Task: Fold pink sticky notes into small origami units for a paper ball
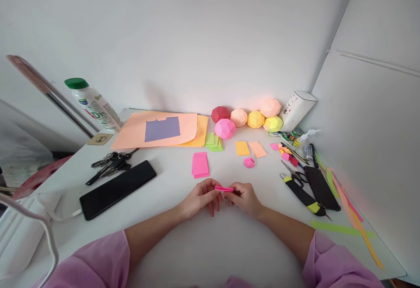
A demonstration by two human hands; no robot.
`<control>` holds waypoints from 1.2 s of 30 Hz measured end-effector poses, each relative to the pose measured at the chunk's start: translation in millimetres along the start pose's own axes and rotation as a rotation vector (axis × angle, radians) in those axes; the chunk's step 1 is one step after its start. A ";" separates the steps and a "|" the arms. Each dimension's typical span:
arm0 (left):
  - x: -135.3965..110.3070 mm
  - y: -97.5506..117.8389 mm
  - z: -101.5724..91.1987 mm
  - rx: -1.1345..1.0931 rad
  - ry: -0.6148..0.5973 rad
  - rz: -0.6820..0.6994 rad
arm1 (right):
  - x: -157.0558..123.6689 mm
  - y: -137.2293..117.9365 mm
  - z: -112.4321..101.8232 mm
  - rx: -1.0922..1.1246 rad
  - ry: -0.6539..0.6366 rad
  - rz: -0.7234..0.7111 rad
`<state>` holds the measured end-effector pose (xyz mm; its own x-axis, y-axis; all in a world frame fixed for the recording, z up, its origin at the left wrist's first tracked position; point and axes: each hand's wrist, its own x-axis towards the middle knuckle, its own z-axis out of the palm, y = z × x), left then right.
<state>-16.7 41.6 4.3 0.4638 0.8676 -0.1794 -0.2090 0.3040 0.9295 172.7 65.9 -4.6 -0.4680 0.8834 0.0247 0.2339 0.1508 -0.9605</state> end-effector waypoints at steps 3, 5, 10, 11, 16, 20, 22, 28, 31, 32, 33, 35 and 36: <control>-1.3 0.8 -0.8 -0.002 -0.019 0.015 | -0.1 -0.4 0.3 0.005 0.005 -0.028; -1.4 0.9 -1.7 -0.008 -0.025 0.011 | -0.5 0.5 0.5 -0.002 0.012 -0.057; 0.6 1.0 -2.1 -0.012 -0.025 -0.035 | -2.1 5.2 0.6 -0.048 0.044 -0.148; 1.2 1.0 -1.6 0.004 -0.023 -0.053 | -2.3 5.5 0.6 -0.067 0.047 -0.162; 3.7 -0.6 0.9 0.096 0.013 -0.104 | -2.7 1.2 0.9 -0.147 0.046 -0.177; 3.8 -1.4 2.2 0.081 0.071 -0.090 | -3.1 1.8 3.2 -0.099 0.065 -0.158; 3.5 -0.6 3.2 0.064 0.102 -0.084 | -3.3 5.3 3.7 -0.090 0.086 -0.216; 3.2 -1.2 4.4 0.034 0.144 -0.050 | -1.1 12.3 -0.4 -0.198 -0.027 -0.472; 3.4 -3.8 3.7 0.030 0.142 -0.037 | 0.9 9.4 -1.5 -0.199 -0.024 -0.476; 3.5 -4.5 3.6 0.032 0.142 -0.039 | 1.4 8.0 -1.4 -0.192 -0.020 -0.469; 3.6 -5.1 3.5 0.036 0.144 -0.043 | 1.7 6.5 -1.3 -0.184 -0.019 -0.460; 3.7 -5.7 3.6 0.047 0.149 -0.055 | 2.0 3.9 -1.1 -0.160 -0.016 -0.423; 3.7 -5.7 3.7 0.054 0.145 -0.063 | 2.1 2.9 -1.0 -0.145 -0.012 -0.400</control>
<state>-10.7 41.7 -0.5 0.3443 0.8964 -0.2791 -0.1350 0.3415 0.9301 173.3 68.6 -7.1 -0.5561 0.7373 0.3836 0.1492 0.5426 -0.8267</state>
